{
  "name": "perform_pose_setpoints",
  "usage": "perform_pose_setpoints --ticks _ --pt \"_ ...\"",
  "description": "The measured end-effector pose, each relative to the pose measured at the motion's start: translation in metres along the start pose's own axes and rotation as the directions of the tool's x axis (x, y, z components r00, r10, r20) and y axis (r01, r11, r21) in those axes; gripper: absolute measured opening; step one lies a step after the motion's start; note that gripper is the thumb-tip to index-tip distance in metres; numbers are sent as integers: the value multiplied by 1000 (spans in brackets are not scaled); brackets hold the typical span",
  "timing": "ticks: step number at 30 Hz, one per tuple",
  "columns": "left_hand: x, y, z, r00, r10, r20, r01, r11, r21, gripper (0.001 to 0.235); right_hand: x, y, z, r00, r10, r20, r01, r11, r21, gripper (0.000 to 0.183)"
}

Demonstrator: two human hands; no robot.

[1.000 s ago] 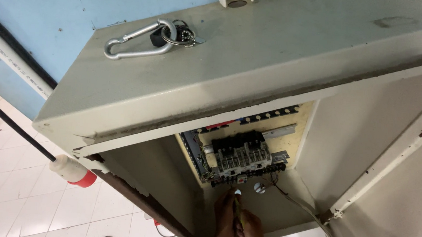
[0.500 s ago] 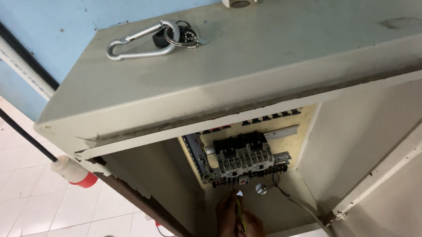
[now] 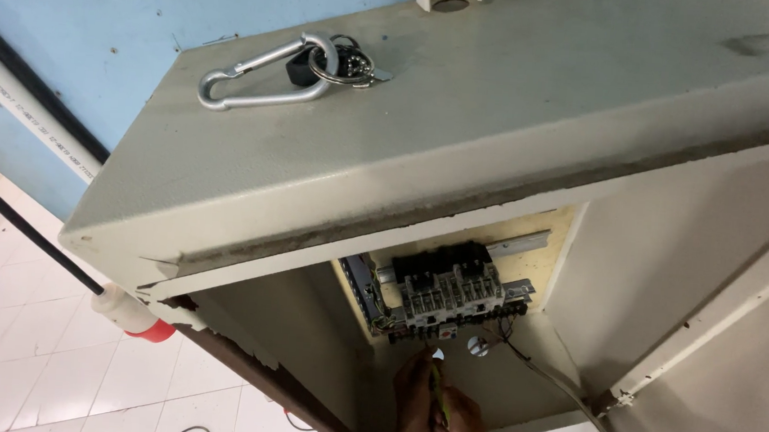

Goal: The person uses a green-handled screwdriver to tighten screws on a contactor inside an open electrical panel. They work methodically across multiple terminals, occasionally adjusting their grip and repositioning the tool to reach different screws.

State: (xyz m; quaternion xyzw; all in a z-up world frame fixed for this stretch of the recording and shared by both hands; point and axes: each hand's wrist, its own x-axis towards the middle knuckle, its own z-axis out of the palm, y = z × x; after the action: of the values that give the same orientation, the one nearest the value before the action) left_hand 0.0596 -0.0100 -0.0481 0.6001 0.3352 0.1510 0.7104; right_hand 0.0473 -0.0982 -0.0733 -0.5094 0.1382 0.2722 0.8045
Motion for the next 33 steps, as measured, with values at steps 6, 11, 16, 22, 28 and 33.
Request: perform_pose_setpoints --ticks 6,11,16,22,28,33 --pt "-13 20 1 997 -67 36 73 969 -234 22 -1 -8 7 998 16 -66 -18 1000 -26 45" --pt "2 -4 -1 974 -184 129 207 960 -190 30 62 32 -49 734 162 660 -615 572 543 21" --pt "-11 27 1 966 -257 11 252 940 -231 18 30 30 -33 991 -121 59 134 939 -318 34" --pt "-16 15 1 944 -318 91 331 889 -316 27 30 29 -24 985 -158 76 173 949 -263 28" --pt "3 -9 4 977 -207 41 210 926 -314 18 -1 -10 -18 991 54 126 -33 986 -161 22" --pt "-19 12 1 983 -181 13 181 974 -138 21 3 -7 -8 861 -506 45 290 417 -862 46"
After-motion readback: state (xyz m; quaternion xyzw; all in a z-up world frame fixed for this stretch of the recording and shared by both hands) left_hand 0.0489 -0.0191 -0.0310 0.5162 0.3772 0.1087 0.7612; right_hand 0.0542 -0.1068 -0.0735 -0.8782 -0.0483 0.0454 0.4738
